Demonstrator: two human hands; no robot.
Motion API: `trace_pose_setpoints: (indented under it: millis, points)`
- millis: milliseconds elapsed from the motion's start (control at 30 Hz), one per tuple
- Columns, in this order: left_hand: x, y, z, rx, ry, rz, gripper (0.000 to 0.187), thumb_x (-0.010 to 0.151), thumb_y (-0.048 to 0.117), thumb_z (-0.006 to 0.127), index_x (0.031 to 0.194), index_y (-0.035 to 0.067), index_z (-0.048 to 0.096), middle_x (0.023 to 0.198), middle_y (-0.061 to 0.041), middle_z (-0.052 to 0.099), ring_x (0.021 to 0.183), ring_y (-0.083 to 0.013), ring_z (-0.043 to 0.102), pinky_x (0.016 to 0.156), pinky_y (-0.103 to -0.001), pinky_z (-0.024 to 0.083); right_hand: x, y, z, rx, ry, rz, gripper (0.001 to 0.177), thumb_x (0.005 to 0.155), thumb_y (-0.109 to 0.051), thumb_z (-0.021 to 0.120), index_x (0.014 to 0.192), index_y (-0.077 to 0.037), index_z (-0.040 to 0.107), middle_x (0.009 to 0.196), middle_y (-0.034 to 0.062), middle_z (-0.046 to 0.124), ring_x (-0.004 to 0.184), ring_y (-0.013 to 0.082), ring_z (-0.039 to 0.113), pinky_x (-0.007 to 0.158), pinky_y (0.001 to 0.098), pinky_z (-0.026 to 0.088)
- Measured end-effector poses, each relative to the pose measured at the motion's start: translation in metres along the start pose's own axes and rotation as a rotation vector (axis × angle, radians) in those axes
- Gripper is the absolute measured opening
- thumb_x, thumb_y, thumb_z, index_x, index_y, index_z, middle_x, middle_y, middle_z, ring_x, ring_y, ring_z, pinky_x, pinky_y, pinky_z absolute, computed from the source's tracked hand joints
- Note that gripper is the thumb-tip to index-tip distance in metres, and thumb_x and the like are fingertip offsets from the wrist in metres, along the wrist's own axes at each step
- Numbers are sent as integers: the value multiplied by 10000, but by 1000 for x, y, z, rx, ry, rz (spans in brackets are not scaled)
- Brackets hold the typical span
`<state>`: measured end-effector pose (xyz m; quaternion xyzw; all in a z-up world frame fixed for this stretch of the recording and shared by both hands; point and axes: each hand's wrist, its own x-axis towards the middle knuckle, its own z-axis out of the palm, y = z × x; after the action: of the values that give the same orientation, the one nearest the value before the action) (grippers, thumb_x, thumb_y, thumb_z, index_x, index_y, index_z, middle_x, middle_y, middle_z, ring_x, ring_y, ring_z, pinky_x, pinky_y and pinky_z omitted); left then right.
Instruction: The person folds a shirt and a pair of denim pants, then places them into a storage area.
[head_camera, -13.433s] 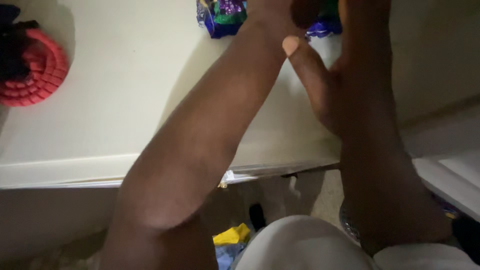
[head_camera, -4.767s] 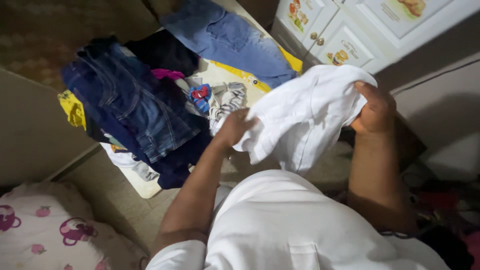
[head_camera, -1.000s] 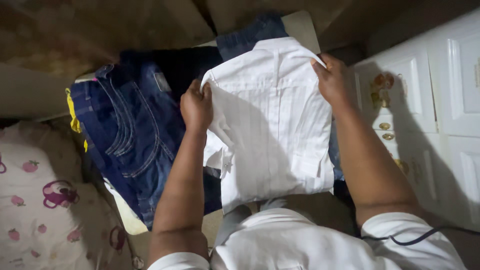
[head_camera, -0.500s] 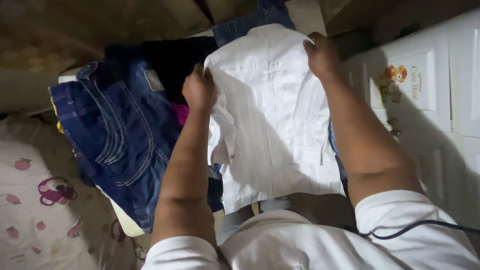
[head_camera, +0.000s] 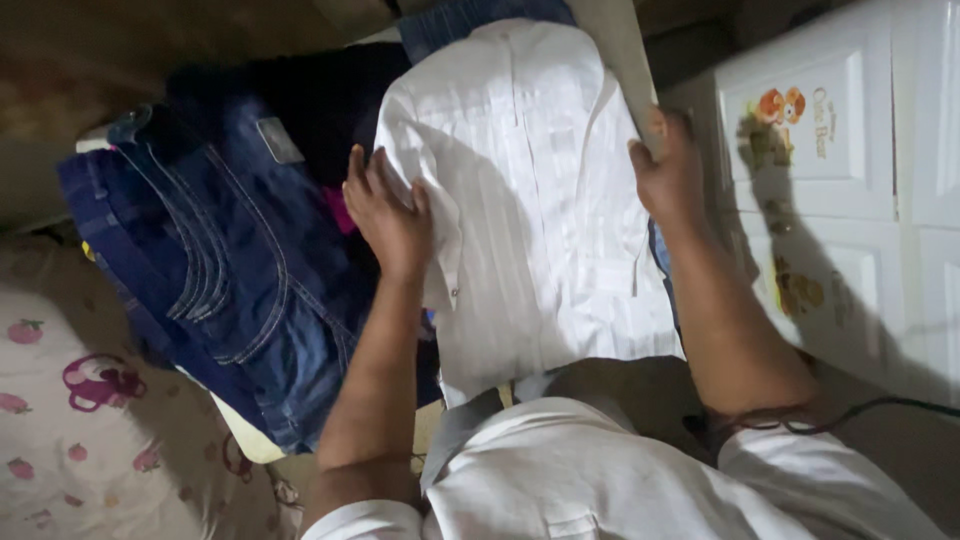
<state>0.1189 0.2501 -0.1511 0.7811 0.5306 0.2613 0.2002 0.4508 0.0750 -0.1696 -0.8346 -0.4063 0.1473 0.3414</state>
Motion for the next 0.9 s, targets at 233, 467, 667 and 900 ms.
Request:
trace_pose_setpoints:
  millis: [233, 467, 667, 900]
  points:
    - [-67, 39, -17, -71, -182, 93, 648, 841, 165, 775, 1424, 50, 517, 1563, -251, 380, 1475, -420, 332, 1211, -648, 189, -88, -30, -1, -80, -104, -89, 296, 904, -72, 764, 1180, -42, 664, 1211, 146, 665, 1134, 344, 654, 937, 424, 540]
    - [-110, 61, -14, -91, -366, 191, 553, 863, 185, 747, 1370, 56, 568, 1547, -231, 407, 1456, -407, 359, 1219, -637, 186, -139, -34, 15, -440, -282, -214, 568, 800, -204, 815, 1295, -4, 621, 1433, 258, 502, 1353, 415, 457, 1089, 535, 377]
    - [-134, 72, -15, -115, -442, 220, 515, 840, 173, 746, 1321, 54, 604, 1514, -229, 444, 1431, -402, 389, 1210, -622, 201, -171, -46, 15, -557, -390, -97, 840, 692, -266, 856, 1415, -22, 505, 1534, 270, 367, 1477, 429, 278, 1175, 616, 209]
    - [-147, 81, -6, -144, -476, 222, 501, 833, 172, 753, 1301, 57, 618, 1480, -215, 484, 1408, -383, 426, 1212, -614, 208, -179, -29, 21, -502, -369, -105, 801, 732, -175, 823, 1439, -16, 482, 1532, 276, 377, 1461, 441, 316, 1169, 606, 252]
